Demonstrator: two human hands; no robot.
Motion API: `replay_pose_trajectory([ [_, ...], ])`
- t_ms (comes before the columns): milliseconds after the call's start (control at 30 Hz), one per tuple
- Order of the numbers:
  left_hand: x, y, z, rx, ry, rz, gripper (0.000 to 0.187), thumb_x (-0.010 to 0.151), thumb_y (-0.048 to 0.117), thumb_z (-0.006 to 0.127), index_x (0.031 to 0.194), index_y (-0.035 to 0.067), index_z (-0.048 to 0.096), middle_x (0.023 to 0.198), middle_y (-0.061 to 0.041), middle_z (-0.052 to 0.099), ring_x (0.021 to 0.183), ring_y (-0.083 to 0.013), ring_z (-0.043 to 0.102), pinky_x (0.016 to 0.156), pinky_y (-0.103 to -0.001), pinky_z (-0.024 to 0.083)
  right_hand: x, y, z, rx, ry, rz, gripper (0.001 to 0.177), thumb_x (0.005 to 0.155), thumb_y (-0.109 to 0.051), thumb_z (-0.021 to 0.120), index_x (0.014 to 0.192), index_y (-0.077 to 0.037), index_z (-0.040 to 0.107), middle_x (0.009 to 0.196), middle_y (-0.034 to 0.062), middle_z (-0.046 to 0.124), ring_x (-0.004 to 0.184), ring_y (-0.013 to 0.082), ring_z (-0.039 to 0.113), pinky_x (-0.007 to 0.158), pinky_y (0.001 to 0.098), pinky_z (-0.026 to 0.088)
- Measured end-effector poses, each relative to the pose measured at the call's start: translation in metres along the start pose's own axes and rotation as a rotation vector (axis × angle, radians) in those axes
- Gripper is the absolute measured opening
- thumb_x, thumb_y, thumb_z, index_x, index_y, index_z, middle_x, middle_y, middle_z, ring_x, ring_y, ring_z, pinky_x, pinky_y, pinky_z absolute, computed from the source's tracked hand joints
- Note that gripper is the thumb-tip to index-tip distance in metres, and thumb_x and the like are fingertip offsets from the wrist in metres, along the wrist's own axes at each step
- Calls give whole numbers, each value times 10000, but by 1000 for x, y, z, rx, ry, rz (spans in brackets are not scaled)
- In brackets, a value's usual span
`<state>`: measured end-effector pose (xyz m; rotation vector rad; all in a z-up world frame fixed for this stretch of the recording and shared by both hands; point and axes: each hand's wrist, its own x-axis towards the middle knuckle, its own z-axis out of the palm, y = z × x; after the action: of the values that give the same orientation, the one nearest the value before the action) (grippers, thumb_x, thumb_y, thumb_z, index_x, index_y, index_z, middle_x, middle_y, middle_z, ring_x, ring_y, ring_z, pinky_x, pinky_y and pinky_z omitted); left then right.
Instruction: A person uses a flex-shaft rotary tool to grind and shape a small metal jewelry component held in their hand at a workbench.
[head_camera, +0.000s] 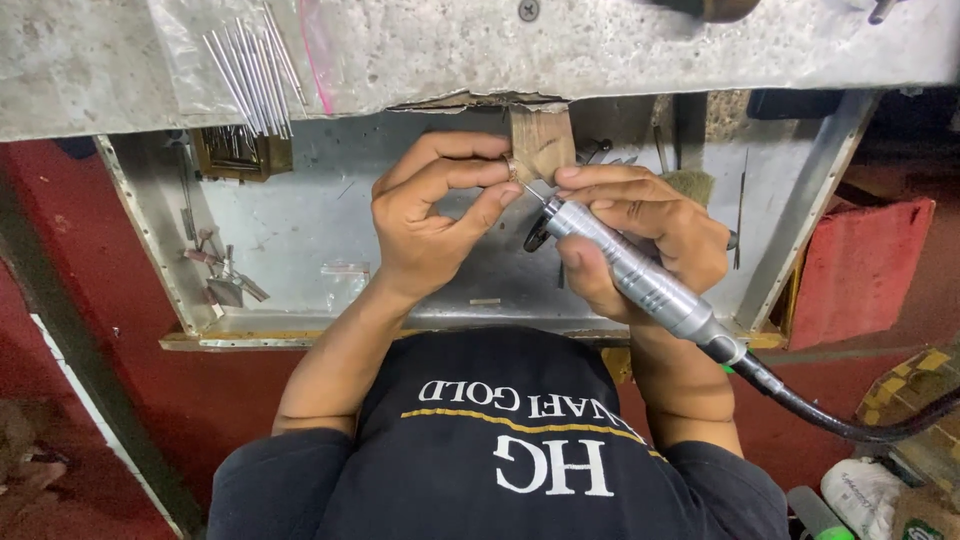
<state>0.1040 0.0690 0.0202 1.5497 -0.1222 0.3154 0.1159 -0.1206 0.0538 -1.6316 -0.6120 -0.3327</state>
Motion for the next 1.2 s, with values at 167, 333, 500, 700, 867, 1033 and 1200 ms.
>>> replay_pose_trajectory([
  [167, 1, 0, 0, 14, 1, 31, 109, 876, -21, 841, 965, -38, 781, 1008, -202, 748, 930, -317, 777, 768, -378, 652, 3, -3, 0, -12, -9, 5, 278, 865, 13, 791, 836, 187, 576, 786, 335, 701, 790, 553, 750, 689, 536, 614],
  [333, 1, 0, -1, 38, -11, 84, 92, 876, -38, 831, 950, -49, 777, 1017, -205, 746, 966, -339, 770, 772, -393, 654, 6, -10, -5, -47, -39, 50, 287, 853, 7, 804, 831, 201, 593, 808, 335, 715, 806, 549, 755, 698, 521, 620],
  [500, -2, -1, 0, 46, 8, 69, 125, 871, -54, 832, 982, -32, 778, 1032, -186, 749, 1028, -351, 758, 798, -412, 660, 6, -12, -8, -53, -119, 136, 285, 831, 20, 817, 832, 232, 626, 859, 337, 724, 889, 540, 755, 761, 509, 617],
  [700, 0, 7, -4, 199, -105, 82, 103, 935, -16, 799, 1000, -15, 721, 1068, -192, 709, 1021, -318, 758, 904, -382, 657, 15, -28, -1, -157, -138, 182, 342, 928, -124, 699, 886, 106, 449, 896, 376, 659, 973, 504, 746, 751, 445, 691],
  [867, 0, 8, -4, 200, -108, 75, 99, 934, -17, 799, 997, -18, 724, 1066, -198, 712, 1021, -316, 757, 904, -380, 656, 14, -25, -1, -153, -134, 170, 354, 921, -135, 709, 883, 103, 450, 900, 380, 665, 966, 492, 747, 734, 437, 690],
  [1033, -1, 6, -5, 195, -117, 87, 114, 936, -14, 807, 1014, -17, 725, 1082, -196, 710, 1020, -313, 761, 902, -375, 658, 13, -24, -2, -128, -136, 176, 355, 916, -122, 717, 900, 109, 447, 901, 377, 659, 982, 498, 741, 742, 444, 698],
  [1200, 0, 8, -6, 202, -127, 89, 107, 944, -5, 799, 1018, -22, 724, 1081, -204, 709, 1027, -321, 762, 907, -384, 663, 13, -27, -3, -125, -151, 208, 355, 925, -121, 708, 919, 103, 432, 930, 386, 654, 1013, 499, 734, 767, 447, 697],
])
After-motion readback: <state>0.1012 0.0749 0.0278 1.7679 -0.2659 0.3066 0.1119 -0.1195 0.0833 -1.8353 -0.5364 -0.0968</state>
